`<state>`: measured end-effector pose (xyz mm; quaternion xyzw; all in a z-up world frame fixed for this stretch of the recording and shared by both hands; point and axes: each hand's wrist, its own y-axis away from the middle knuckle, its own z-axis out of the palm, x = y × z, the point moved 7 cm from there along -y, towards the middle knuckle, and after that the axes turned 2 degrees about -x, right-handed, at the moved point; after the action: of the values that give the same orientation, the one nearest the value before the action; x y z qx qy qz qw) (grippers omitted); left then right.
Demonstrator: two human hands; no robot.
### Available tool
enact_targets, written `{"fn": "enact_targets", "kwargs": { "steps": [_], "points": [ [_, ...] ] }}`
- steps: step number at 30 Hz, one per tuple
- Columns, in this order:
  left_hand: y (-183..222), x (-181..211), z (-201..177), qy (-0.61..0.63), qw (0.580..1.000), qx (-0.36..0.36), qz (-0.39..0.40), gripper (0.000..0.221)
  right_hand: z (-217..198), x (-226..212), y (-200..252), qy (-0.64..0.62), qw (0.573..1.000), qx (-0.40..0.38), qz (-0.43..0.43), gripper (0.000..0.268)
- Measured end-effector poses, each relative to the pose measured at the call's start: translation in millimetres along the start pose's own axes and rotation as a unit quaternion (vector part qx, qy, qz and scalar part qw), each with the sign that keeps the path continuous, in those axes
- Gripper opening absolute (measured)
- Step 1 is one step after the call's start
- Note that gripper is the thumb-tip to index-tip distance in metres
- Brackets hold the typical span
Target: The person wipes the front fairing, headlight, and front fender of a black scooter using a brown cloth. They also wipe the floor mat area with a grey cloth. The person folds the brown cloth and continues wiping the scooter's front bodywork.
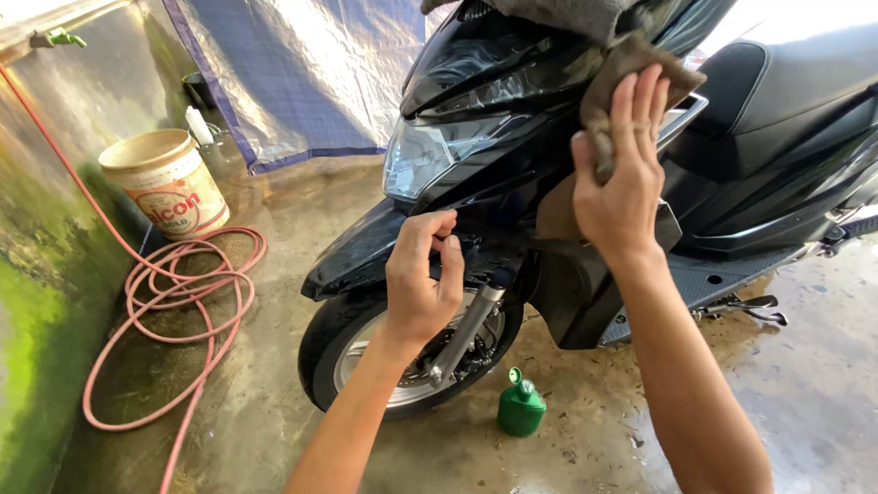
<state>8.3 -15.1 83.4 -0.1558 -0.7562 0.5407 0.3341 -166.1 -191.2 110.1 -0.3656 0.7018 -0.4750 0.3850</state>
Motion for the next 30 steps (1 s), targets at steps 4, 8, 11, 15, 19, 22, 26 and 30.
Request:
{"fn": "enact_targets", "kwargs": {
  "steps": [4,8,11,15,19,22,26,30],
  "points": [
    [-23.4,-1.3,9.8,-0.073,0.996,-0.021,0.055,0.027,4.1,-34.1,9.0,0.055,0.998,-0.008,-0.036,0.086],
    [-54.6,-1.6,39.3,-0.161,0.976,-0.068,0.128,0.046,4.4,-71.2,22.4,0.044,0.982,-0.082,-0.167,0.056],
    [-74.0,0.5,50.7,-0.195,0.966,-0.08,0.152,0.051,-6.9,-45.2,9.7,0.04,0.986,-0.079,-0.142,0.063],
    [-114.2,9.8,64.1,-0.168,0.967,-0.016,0.189,0.052,-19.9,-5.7,-9.1,-0.002,0.998,-0.023,-0.058,0.065],
    [-168.9,-3.1,88.2,-0.177,0.961,-0.033,0.21,0.061,-4.7,-19.6,11.5,0.044,0.995,-0.074,-0.059,0.079],
    [-198.8,2.7,99.1,-0.245,0.942,-0.045,0.227,0.076,-2.3,-28.6,17.2,0.055,0.984,-0.107,-0.133,0.059],
    [-220.5,-5.8,111.7,-0.359,0.894,-0.009,0.268,0.06,-10.3,7.3,-2.7,0.031,0.994,-0.066,-0.081,0.071],
    [-226.1,11.9,125.5,-0.501,0.798,0.074,0.328,0.03,-34.1,11.4,-44.9,-0.031,0.999,-0.002,0.023,0.062]
  ]
}}
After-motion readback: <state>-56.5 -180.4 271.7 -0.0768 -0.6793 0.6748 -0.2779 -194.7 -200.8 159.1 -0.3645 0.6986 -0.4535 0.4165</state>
